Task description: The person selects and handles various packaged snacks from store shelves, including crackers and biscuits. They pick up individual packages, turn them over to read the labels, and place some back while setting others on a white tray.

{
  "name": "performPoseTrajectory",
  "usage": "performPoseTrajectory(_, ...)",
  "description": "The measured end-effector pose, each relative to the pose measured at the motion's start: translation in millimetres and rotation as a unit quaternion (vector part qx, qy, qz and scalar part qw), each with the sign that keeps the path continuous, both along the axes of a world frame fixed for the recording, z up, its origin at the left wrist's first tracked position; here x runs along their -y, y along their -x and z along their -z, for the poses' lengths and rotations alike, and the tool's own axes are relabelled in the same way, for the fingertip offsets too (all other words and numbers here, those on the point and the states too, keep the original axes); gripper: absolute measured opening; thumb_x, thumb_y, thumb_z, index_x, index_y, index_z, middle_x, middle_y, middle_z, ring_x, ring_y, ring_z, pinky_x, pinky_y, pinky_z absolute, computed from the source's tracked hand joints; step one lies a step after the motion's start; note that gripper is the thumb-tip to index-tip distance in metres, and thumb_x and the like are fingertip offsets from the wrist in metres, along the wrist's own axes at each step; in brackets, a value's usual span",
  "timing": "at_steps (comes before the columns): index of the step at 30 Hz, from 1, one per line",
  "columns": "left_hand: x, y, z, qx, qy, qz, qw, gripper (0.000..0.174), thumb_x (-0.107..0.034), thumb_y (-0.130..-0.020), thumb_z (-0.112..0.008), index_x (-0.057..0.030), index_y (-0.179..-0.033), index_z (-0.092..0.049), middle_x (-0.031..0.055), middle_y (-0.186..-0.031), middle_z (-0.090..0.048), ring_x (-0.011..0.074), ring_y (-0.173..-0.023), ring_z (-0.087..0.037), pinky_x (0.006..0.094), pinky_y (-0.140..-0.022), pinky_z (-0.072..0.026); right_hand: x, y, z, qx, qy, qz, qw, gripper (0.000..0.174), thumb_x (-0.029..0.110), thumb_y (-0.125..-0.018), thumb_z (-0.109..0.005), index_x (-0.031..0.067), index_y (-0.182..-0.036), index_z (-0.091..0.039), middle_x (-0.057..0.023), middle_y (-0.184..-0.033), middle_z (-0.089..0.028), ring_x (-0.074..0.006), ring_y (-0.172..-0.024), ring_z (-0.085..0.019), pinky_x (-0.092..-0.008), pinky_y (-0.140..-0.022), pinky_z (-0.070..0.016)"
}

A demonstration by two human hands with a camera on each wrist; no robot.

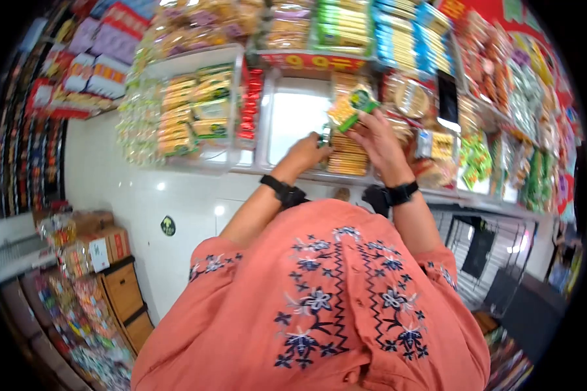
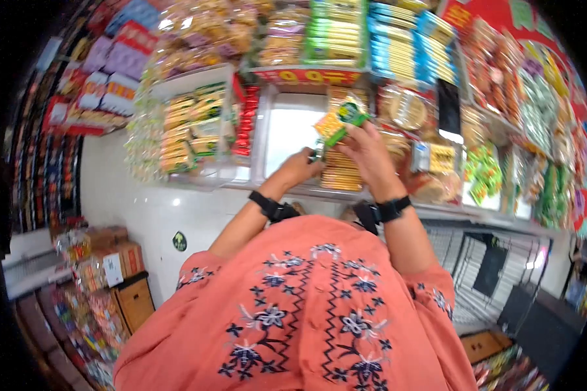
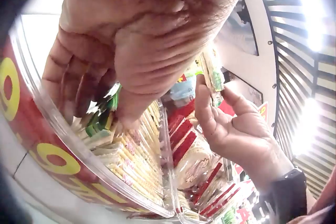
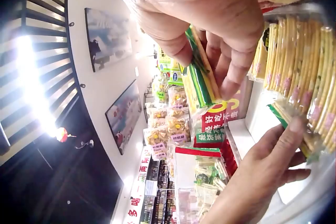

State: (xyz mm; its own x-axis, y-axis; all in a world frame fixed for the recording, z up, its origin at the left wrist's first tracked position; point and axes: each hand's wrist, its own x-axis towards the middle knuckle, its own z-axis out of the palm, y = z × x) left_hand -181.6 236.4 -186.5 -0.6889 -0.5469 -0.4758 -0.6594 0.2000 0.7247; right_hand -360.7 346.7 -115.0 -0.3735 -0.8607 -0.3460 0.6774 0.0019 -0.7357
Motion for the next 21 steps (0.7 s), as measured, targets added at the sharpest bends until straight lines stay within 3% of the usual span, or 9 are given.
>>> performPoseTrajectory(2,0,-3,-6,0.01,0.011,-0.001,1.0,0.066,-0.043,-0.088,-0.068,0.0093,-0.127,-0.056,0.03,-0.108,-0.069,0.0404,-0.102,-0.068,0.0428,-0.089,-0.0528,2,4,9,0.002,-0.011,-0.018,1.0,0.033,0.017,-0.099,-0.062,0.0095,-0.13,-0.054,-0.0052,-0.12,-0.067,-0.0176,-0.104,-0.068,-0.0341,-0.088,-0.0552)
performPoseTrajectory(7,5,-12,0,-0.001,0.0,-0.008,1.0,0.058,-0.038,-0.091,-0.063,0.0094,-0.122,-0.057,0.0312,-0.108,-0.068,0.0428,-0.103,-0.067,0.0442,-0.091,-0.0519,8,-4,-2,0.011,0.003,-0.037,0.999,0.03,0.014,-0.101,-0.059,0.0058,-0.128,-0.053,-0.0072,-0.119,-0.067,-0.0188,-0.103,-0.068,-0.0379,-0.092,-0.0566)
performPoseTrajectory(13,10,-21,5,0.04,0.049,-0.027,0.998,0.045,-0.028,-0.089,-0.055,0.007,-0.118,-0.059,0.0328,-0.107,-0.067,0.0468,-0.103,-0.065,0.0488,-0.091,-0.0506,17,-10,3,0.009,0.005,-0.064,0.998,0.029,0.013,-0.1,-0.059,0.0057,-0.128,-0.054,-0.0072,-0.119,-0.066,-0.0198,-0.105,-0.067,-0.0389,-0.093,-0.0565)
performPoseTrajectory(19,13,-30,-9,0.042,0.045,-0.073,0.995,0.045,-0.027,-0.088,-0.056,0.0069,-0.117,-0.059,0.0331,-0.104,-0.067,0.0479,-0.102,-0.064,0.0497,-0.091,-0.0499,21,-18,-1,0.001,-0.011,-0.069,0.998,0.031,0.013,-0.099,-0.06,0.0062,-0.13,-0.054,-0.0074,-0.12,-0.066,-0.0202,-0.107,-0.067,-0.04,-0.091,-0.0567)
performPoseTrajectory(21,15,-35,-6,0.006,0.072,-0.094,0.993,0.045,-0.027,-0.089,-0.057,0.0069,-0.119,-0.059,0.0303,-0.1,-0.069,0.0434,-0.097,-0.067,0.0481,-0.085,-0.0524,22,-20,0,0.001,-0.011,-0.079,0.997,0.03,0.014,-0.1,-0.06,0.0081,-0.129,-0.054,-0.0056,-0.119,-0.066,-0.0174,-0.105,-0.067,-0.0356,-0.089,-0.057)
